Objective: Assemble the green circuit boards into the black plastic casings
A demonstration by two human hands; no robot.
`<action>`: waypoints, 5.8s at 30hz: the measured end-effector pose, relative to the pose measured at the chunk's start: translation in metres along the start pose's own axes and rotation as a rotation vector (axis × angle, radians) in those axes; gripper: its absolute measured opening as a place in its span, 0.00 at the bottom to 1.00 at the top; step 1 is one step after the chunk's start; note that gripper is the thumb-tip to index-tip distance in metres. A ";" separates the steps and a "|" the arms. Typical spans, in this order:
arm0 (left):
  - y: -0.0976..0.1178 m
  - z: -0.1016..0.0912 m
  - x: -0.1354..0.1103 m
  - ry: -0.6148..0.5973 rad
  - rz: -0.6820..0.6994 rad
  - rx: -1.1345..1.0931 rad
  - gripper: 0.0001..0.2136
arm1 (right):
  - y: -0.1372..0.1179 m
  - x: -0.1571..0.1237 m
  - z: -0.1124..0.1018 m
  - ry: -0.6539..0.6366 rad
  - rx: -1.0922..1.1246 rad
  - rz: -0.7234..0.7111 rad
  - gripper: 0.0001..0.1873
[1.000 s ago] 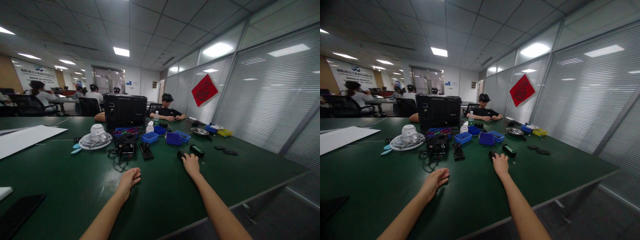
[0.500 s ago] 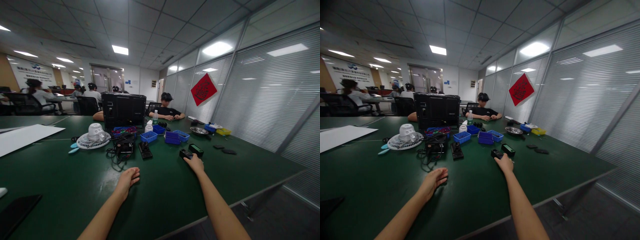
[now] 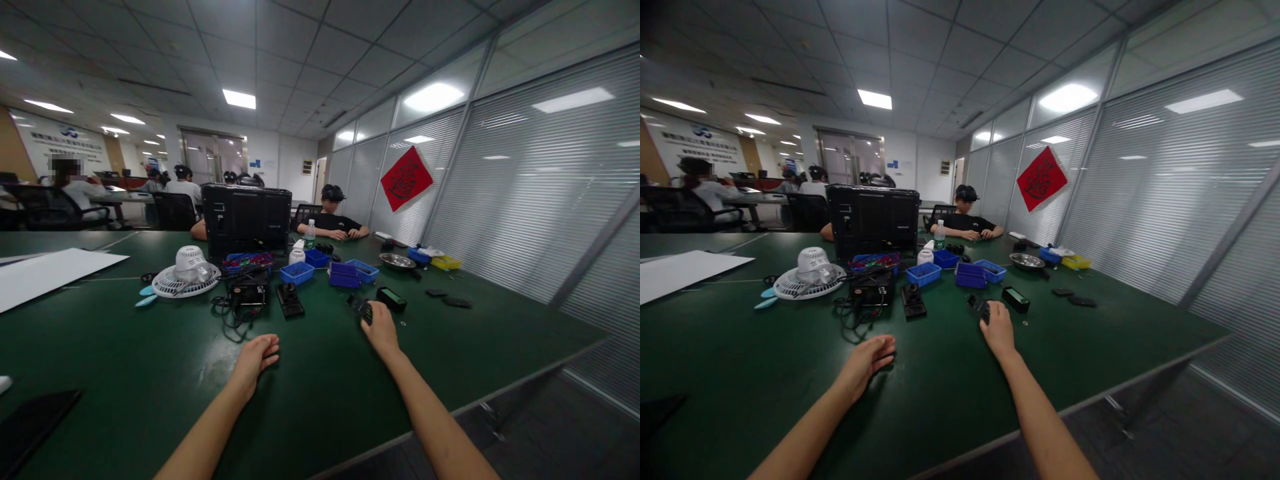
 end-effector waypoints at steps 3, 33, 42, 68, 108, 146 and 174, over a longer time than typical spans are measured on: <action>-0.001 -0.001 0.000 0.005 -0.010 -0.004 0.06 | -0.022 -0.011 0.006 -0.136 -0.200 -0.206 0.24; 0.002 0.001 -0.005 -0.018 0.006 0.032 0.07 | 0.063 -0.006 0.004 -0.385 -0.154 0.513 0.40; 0.001 0.000 -0.002 -0.028 0.019 0.017 0.06 | 0.029 -0.017 0.013 -0.393 -0.202 0.090 0.27; -0.048 0.162 -0.041 -0.407 0.745 1.074 0.29 | 0.026 0.003 0.026 -0.400 0.143 0.502 0.25; -0.056 0.165 -0.045 -0.441 0.858 1.295 0.26 | -0.053 -0.005 -0.003 -0.309 -0.235 0.028 0.22; -0.039 0.126 -0.001 0.026 0.432 0.717 0.17 | -0.067 -0.035 0.010 -0.446 -0.067 0.061 0.31; 0.024 -0.028 0.021 0.426 0.151 -0.100 0.16 | -0.261 -0.073 0.014 -0.654 0.285 -0.221 0.38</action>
Point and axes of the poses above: each hand's wrist, its own x-axis towards the middle knuckle, its own z-axis out of the palm, y = z × x, the point moved 5 cm from there along x, towards the middle knuckle, and after that the axes turned 6 degrees about y, right-handed, at the moved point
